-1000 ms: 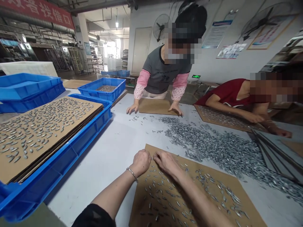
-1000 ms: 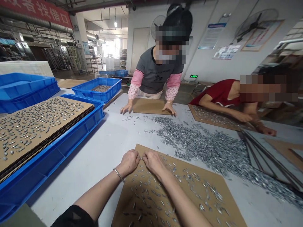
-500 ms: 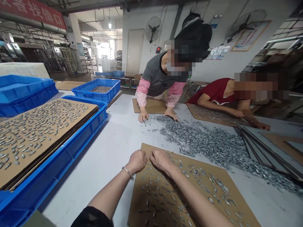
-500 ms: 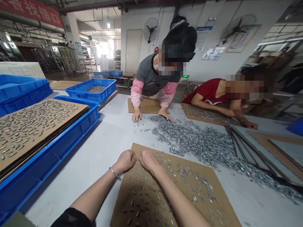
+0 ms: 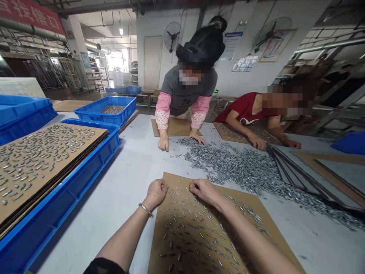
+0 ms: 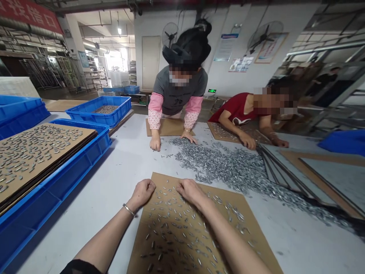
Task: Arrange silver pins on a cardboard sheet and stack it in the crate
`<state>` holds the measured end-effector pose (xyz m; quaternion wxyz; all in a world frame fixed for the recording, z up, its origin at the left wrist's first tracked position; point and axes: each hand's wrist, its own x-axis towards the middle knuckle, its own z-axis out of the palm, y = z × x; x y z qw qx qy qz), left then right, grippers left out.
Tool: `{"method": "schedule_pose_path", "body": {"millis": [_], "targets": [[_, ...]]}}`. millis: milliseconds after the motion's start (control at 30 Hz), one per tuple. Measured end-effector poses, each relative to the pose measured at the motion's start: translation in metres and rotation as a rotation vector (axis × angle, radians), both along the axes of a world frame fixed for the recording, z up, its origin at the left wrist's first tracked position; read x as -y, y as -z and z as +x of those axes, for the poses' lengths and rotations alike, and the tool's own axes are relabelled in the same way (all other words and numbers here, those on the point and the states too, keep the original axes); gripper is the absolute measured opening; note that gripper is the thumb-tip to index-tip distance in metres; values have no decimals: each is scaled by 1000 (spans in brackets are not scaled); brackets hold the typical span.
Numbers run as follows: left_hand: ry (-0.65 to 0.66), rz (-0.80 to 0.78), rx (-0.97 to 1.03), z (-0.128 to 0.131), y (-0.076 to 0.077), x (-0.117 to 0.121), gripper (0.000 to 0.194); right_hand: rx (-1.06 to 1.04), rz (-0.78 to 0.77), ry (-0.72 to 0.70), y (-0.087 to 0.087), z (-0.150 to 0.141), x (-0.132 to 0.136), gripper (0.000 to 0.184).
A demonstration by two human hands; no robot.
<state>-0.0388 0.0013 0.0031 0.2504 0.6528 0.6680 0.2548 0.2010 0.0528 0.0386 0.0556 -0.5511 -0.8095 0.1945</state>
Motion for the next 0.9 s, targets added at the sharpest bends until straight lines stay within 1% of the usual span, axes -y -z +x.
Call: {"method": "schedule_pose_path", "body": {"millis": [100,200,267,400,533,633,733,833,900], "targets": [[-18,8,15,0,2,0,22,-9,20,-107,10,3,9,14],[-14,15,24,0,4,0,22,16,54,-150,18,-1,10,15],[-11,20,26,0,4,0,21,25,49,-127,19,-6,6,15],[-9,28,24,0,4,0,22,18,70,-42,15,-24,-9,14],[-4,38,26,0,5,0,23,24,46,-40,11,-34,-16,16],[-5,44,28,1,8,0,23,12,44,-62,10,-27,-11,14],[-15,41,24,2,10,-2,23,0,30,-85,17,-18,-1,8],[-21,34,14,2,11,-3,23,-5,37,-51,24,-17,6,13],[-19,34,7,3,12,-3,24,1,38,-28,25,-18,8,13]]}}
